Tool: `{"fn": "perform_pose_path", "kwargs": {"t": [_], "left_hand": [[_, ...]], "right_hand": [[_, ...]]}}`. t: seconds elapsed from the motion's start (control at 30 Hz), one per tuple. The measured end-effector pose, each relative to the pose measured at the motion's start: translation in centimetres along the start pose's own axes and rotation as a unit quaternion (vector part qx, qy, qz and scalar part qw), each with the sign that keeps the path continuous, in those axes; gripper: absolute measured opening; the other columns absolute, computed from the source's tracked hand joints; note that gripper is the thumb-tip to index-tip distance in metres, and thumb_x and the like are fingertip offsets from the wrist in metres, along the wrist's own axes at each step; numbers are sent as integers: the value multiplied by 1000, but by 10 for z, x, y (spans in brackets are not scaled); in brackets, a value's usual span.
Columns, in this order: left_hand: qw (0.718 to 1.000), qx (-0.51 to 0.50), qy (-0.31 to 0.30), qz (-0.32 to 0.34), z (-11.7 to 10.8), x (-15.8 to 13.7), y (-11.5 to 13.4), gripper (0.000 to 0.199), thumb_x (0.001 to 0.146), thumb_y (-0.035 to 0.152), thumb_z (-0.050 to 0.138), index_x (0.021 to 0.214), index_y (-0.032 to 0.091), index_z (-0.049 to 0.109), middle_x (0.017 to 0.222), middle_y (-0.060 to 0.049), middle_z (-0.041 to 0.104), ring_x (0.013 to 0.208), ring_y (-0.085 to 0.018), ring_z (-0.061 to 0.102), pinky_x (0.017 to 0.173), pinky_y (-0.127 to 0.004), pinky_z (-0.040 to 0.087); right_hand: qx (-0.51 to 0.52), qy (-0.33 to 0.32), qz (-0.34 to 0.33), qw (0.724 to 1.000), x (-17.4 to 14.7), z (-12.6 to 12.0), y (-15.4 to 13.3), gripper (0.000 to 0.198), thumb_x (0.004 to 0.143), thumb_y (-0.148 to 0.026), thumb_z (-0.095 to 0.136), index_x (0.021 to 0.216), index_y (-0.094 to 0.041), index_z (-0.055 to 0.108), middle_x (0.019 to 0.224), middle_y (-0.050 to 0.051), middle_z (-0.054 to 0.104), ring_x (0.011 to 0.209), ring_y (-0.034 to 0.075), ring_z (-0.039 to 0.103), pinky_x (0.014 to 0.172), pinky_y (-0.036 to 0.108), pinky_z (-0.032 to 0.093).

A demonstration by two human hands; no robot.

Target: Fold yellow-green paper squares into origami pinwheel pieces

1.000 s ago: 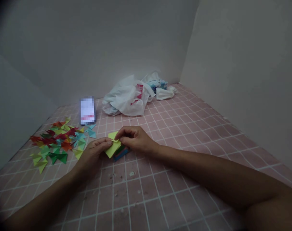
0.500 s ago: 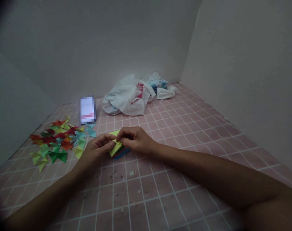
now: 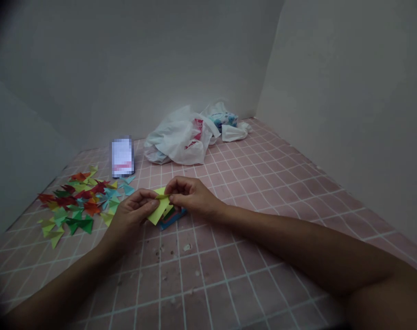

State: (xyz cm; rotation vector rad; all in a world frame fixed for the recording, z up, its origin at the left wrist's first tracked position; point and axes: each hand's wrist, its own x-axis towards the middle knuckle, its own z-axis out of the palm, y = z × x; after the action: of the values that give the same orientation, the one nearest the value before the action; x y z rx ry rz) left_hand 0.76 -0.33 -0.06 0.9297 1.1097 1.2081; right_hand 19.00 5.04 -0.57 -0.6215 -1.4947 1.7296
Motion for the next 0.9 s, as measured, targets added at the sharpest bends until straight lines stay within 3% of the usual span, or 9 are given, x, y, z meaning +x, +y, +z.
{"fn": "perform_pose_path", "kwargs": {"t": [0.53, 0.9], "left_hand": [[999, 13, 11, 46, -2, -1, -1, 14, 68, 24, 82, 77, 18, 73, 68, 1, 71, 60, -11, 62, 58, -20, 47], [1000, -29, 0, 3, 1, -4, 4, 11, 67, 22, 78, 75, 19, 71, 63, 1, 69, 56, -11, 61, 55, -21, 46]], "right_hand": [[111, 41, 39, 992, -3, 6, 2, 7, 70, -17, 69, 77, -16, 70, 53, -4, 62, 49, 8, 55, 54, 21, 41], [110, 21, 24, 993, -3, 4, 1, 7, 71, -17, 68, 76, -15, 72, 53, -3, 63, 49, 8, 57, 55, 22, 42]]}}
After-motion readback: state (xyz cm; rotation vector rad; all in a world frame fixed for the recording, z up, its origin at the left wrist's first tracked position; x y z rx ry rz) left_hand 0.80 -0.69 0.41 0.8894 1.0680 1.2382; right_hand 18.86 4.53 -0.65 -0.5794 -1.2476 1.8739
